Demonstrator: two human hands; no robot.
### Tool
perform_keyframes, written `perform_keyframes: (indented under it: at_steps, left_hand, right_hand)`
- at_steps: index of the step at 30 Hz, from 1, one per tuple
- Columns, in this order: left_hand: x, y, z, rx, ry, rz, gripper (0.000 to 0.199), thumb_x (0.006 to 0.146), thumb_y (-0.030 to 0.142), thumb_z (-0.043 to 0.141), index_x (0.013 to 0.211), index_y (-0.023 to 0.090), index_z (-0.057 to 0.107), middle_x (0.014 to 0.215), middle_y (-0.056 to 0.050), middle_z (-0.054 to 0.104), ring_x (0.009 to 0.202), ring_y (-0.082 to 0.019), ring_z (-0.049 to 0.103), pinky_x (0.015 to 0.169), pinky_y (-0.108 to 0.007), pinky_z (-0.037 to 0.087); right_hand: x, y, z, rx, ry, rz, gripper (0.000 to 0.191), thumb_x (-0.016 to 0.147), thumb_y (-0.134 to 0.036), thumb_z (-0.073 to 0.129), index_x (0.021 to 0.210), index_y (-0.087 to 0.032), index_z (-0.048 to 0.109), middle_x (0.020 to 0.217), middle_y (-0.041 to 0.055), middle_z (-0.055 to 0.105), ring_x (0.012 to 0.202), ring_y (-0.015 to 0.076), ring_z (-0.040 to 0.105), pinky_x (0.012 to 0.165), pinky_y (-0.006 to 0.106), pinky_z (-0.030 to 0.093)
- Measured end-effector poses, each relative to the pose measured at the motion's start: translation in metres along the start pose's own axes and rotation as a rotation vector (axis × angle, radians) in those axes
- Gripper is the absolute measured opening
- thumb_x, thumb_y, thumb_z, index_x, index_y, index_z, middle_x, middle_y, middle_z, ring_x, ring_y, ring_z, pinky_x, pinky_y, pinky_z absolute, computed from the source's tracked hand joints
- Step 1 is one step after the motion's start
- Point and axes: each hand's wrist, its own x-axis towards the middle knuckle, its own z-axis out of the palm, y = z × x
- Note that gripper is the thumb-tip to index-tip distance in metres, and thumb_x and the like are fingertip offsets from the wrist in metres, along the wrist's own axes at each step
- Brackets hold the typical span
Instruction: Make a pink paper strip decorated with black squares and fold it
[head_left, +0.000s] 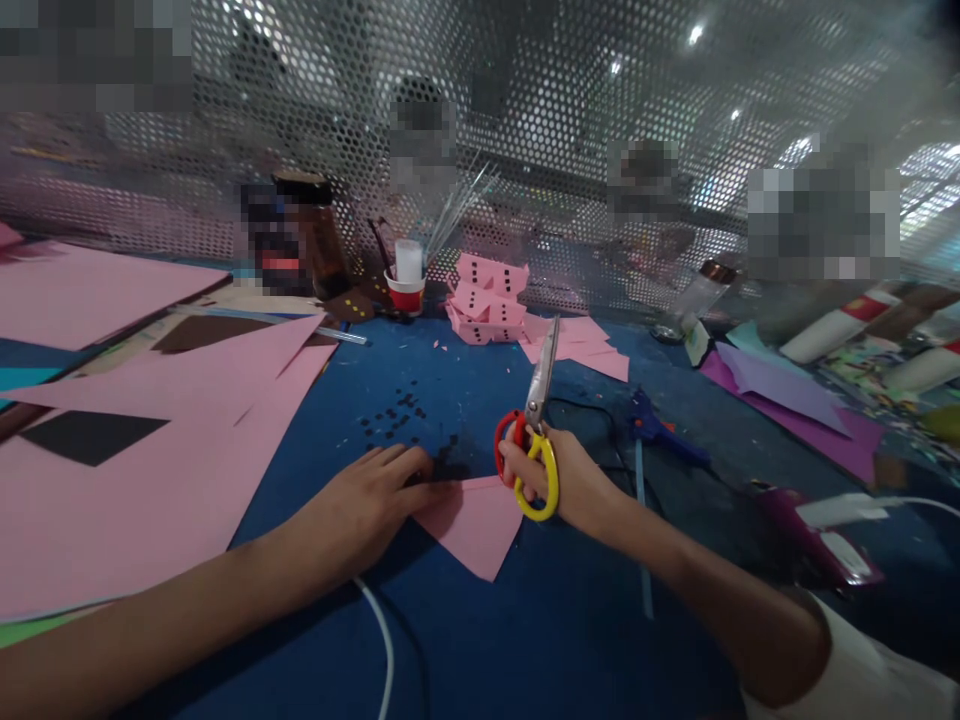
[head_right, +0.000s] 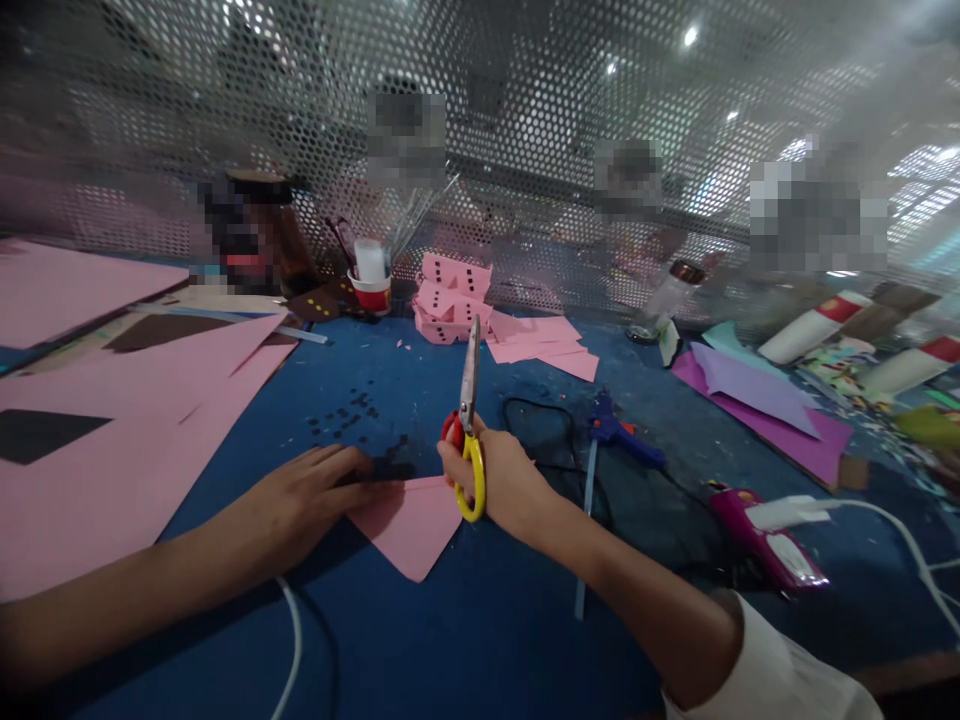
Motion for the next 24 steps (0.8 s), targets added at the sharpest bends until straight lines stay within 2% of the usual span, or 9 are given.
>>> perform_keyframes:
  at_steps: [6, 12, 18, 24]
  left_hand:
    - [0.0012, 0.0002, -0.0015, -0.022, -0.02, -0.009, 0.046, 0.093, 0.004, 0.038, 0.124, 0.028, 0.061, 0.101, -0.008, 0.058, 0.086, -0.021, 0.055, 0.08, -0.036, 0.046]
    - [0.0009, -0.0001, -0.0012, -0.02, -0.009, 0.002, 0.045, 0.094, 0.005, 0.038, 0.125, 0.027, 0.06, 0.101, -0.008, 0.058, 0.089, -0.021, 0.055, 0.081, -0.037, 0.046]
    - [0.0003, -0.0021, 0.0011, -0.026, -0.008, 0.002, 0.044, 0.094, 0.006, 0.037, 0.125, 0.028, 0.06, 0.099, -0.007, 0.058, 0.086, -0.021, 0.055, 0.08, -0.037, 0.046]
    - [0.0014, -0.0008, -0.0001, -0.01, 0.005, 0.001, 0.046, 0.094, 0.004, 0.037, 0.125, 0.028, 0.06, 0.101, -0.008, 0.058, 0.084, -0.02, 0.054, 0.079, -0.036, 0.045]
  right_hand:
    - [0.0017, 0.0024, -0.0115, -0.063, -0.034, -0.034, 0.026, 0.089, -0.045, 0.058, 0.094, -0.02, 0.051, 0.069, -0.002, 0.059, 0.052, 0.0091, 0.052, 0.047, 0.021, 0.042]
    - [-0.0007, 0.0001, -0.0117, -0.146, -0.029, -0.004, 0.028, 0.088, -0.046, 0.059, 0.092, -0.02, 0.052, 0.067, -0.0024, 0.056, 0.049, 0.0084, 0.046, 0.046, 0.022, 0.039]
    - [-0.0025, 0.0015, -0.0117, -0.118, -0.025, 0.012, 0.025, 0.09, -0.045, 0.057, 0.091, -0.021, 0.051, 0.067, -0.0028, 0.055, 0.049, 0.0081, 0.043, 0.047, 0.021, 0.038]
    - [-0.0032, 0.0004, -0.003, -0.034, -0.027, -0.038, 0.03, 0.089, -0.049, 0.059, 0.091, -0.021, 0.05, 0.068, -0.0029, 0.056, 0.05, 0.0084, 0.047, 0.048, 0.021, 0.04]
